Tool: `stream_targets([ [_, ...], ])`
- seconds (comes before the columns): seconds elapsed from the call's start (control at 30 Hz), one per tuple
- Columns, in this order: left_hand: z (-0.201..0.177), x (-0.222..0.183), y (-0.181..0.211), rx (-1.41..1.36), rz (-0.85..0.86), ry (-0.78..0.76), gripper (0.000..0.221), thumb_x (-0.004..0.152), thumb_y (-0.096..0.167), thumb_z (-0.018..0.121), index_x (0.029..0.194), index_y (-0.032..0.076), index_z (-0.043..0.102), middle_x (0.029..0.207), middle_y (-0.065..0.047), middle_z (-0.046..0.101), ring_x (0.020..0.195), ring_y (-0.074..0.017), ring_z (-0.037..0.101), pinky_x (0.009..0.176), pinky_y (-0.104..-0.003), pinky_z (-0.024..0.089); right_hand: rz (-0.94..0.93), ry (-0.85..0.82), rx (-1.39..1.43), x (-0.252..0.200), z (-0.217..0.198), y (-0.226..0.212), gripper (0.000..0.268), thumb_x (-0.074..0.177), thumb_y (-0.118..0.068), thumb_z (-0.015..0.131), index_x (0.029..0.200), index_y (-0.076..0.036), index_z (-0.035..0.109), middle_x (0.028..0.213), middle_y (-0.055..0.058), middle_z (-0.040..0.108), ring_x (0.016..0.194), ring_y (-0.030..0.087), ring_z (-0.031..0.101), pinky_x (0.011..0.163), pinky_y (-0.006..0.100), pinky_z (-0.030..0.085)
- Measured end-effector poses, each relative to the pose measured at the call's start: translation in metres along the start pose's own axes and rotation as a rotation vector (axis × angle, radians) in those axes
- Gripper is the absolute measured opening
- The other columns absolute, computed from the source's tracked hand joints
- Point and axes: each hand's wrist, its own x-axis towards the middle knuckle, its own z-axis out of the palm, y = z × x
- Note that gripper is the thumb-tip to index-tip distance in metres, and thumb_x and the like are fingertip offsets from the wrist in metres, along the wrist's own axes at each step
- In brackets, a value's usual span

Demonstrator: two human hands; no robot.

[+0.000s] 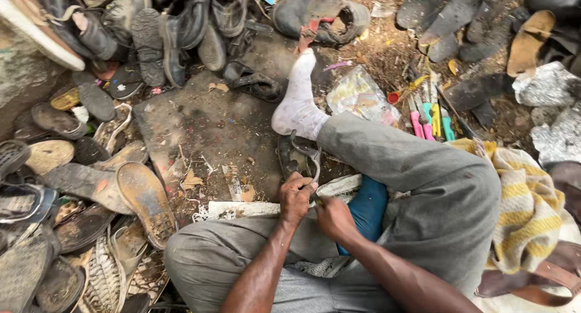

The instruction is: The person repairs shoes while sitting on the ground, using a knife to trim material and a tool to work on the soles and straps of various footwear items.

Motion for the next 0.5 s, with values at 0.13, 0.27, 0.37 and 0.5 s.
stream_targets([
  [0.13,-0.002,-0.004,0.009,-0.053,-0.059,0.073,0.011,0.083,0.007,0.075,0.088,-0.003,0.076,0.079,-0.004,0.064,0.075,-0.0156,0.063,0.069,-0.029,0.049,0.089,-0.148,-0.182,-0.031,0.007,0.007,0.028,0.093,-0.020,0.053,0.114,-0.009,0.069,0.095,0.028,0.072,0.091,0.043,0.072,0.081,0.053,0.055],
  [0.27,0.001,0.000,0.005,-0.390,-0.194,0.120,0.014,0.085,0.007,0.075,0.092,-0.005,0.077,0.085,0.000,0.064,0.079,-0.0108,0.059,0.073,-0.028,0.048,-0.031,-0.037,0.024,-0.053,0.007,0.017,0.037,0.088,-0.018,0.053,0.122,-0.009,0.066,0.093,0.029,0.071,0.087,0.045,0.071,0.079,0.053,0.055],
  [0.37,0.004,-0.005,-0.013,-0.388,-0.254,0.063,0.015,0.090,0.012,0.072,0.091,-0.002,0.077,0.086,-0.001,0.069,0.076,-0.0123,0.061,0.072,-0.028,0.049,0.042,-0.031,0.019,-0.018,0.023,0.024,0.029,0.098,-0.027,0.057,0.105,-0.003,0.073,0.093,0.029,0.070,0.092,0.045,0.070,0.080,0.054,0.055],
  [0.5,0.012,-0.003,-0.043,-0.483,-0.230,0.109,0.012,0.091,0.012,0.073,0.092,0.001,0.077,0.088,-0.004,0.071,0.079,-0.0134,0.061,0.077,-0.029,0.049,-0.040,0.101,-0.041,-0.032,0.041,0.034,0.029,0.095,-0.023,0.056,0.109,-0.003,0.071,0.094,0.031,0.070,0.093,0.049,0.068,0.082,0.057,0.052],
])
